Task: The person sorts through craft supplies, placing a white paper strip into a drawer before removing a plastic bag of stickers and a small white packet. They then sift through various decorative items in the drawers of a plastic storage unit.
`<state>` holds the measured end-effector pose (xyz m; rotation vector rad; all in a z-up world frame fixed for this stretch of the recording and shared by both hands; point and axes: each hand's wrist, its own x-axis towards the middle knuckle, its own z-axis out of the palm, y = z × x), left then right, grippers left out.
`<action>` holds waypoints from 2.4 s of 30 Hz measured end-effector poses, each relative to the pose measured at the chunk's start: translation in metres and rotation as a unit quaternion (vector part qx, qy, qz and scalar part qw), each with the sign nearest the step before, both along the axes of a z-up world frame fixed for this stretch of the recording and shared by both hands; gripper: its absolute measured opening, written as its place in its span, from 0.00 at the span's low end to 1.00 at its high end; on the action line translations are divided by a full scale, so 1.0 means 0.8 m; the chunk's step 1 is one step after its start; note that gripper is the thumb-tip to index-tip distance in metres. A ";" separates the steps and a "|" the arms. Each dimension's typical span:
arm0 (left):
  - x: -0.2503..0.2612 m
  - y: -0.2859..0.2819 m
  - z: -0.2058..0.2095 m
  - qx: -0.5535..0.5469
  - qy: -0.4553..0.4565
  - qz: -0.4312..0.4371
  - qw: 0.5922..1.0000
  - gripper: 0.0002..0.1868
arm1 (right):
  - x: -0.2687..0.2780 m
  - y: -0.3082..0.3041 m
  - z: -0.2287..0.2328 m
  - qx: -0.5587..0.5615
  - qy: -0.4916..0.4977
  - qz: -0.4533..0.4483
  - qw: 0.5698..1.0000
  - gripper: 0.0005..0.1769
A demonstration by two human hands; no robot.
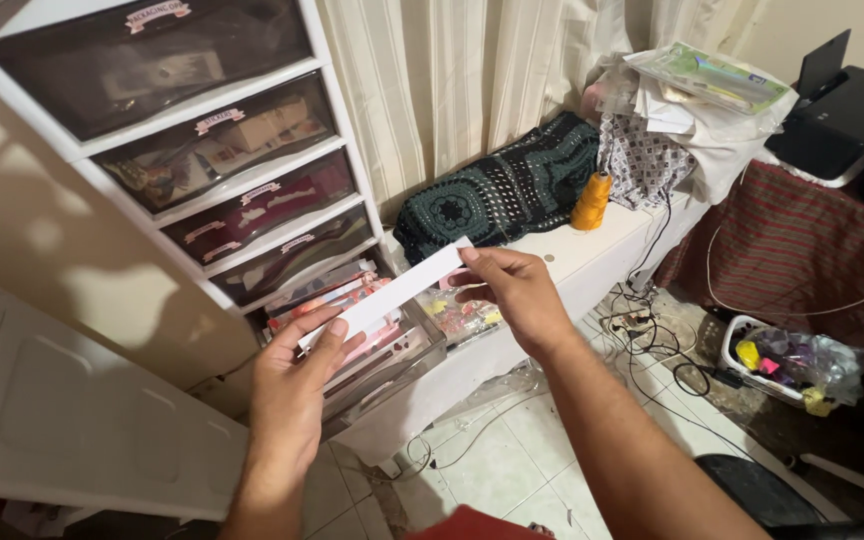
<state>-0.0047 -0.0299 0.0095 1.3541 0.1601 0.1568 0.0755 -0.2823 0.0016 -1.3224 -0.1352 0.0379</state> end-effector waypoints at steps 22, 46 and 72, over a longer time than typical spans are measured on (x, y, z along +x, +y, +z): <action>-0.003 0.006 -0.008 -0.020 -0.001 -0.053 0.998 0.18 | 0.012 -0.007 0.000 0.045 0.019 -0.042 0.998 0.09; -0.004 -0.001 0.001 -0.031 -0.012 -0.084 0.996 0.17 | 0.001 -0.001 -0.014 0.134 0.073 -0.035 0.988 0.10; 0.031 0.007 -0.026 -0.156 0.070 -0.005 0.985 0.20 | -0.005 0.038 -0.005 -0.025 -0.084 -0.071 0.994 0.21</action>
